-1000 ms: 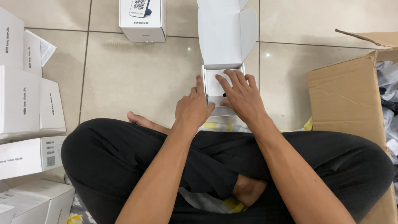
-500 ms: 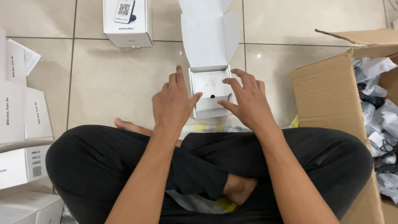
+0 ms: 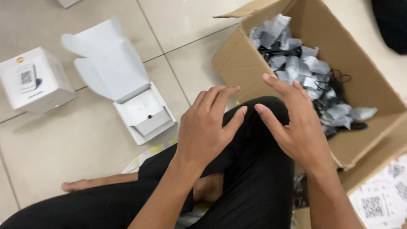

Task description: The person packs electronic device boxes with power cables and QR code stickers.

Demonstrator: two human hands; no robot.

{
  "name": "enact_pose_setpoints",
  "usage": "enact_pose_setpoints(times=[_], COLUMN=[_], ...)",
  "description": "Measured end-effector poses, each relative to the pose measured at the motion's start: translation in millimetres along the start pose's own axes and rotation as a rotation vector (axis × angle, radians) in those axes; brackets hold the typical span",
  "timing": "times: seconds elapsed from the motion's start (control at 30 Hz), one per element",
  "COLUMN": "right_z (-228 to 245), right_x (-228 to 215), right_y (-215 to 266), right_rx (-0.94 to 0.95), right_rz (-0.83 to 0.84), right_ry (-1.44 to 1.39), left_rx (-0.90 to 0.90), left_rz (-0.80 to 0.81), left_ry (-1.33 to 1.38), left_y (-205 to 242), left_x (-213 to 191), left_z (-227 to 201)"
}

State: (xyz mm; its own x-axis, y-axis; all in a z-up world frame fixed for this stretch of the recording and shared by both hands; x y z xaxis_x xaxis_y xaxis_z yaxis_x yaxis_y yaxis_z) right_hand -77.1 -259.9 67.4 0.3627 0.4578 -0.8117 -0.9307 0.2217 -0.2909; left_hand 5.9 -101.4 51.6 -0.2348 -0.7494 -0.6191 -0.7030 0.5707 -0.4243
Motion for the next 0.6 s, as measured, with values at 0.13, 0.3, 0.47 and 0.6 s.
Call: enact_pose_setpoints(times=[0.13,0.3,0.47,0.6], right_z=[-38.4,-80.7,-137.3,-196.3], right_x=[-54.1,-117.3,-166.6,-176.4], right_y=[39.6,105.2,185.7,249.7], right_rx=[0.132,0.330,0.590,0.844], right_rz=[-0.100,-0.195,-0.286,-0.266], right_ry=[0.038,0.119,0.162,0.145], left_rx=[0.148,0.372,0.424,0.424], left_rz=[0.056,0.196,0.424,0.591], left_ry=[0.132,0.260,0.398,0.515], left_y=[-20.6,-27.2,-8.8,17.6], left_x=[51.3,119.3,184.8,234.6], left_z=[-49.7,-112.8,-165.7,-186.2])
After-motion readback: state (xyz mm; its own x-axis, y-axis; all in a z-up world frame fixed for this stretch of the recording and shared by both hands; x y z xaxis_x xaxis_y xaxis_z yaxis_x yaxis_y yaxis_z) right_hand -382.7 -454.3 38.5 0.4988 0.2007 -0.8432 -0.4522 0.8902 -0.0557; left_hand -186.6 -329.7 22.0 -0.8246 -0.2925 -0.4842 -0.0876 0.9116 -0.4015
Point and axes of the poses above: each hand's wrist, its own y-axis away from the middle knuckle, its own x-axis out of the palm, z = x × y, the point moved 5 cm from there along -y, towards the middle knuckle, and after that the axes turned 3 degrees about x, right-handed, at the moved point
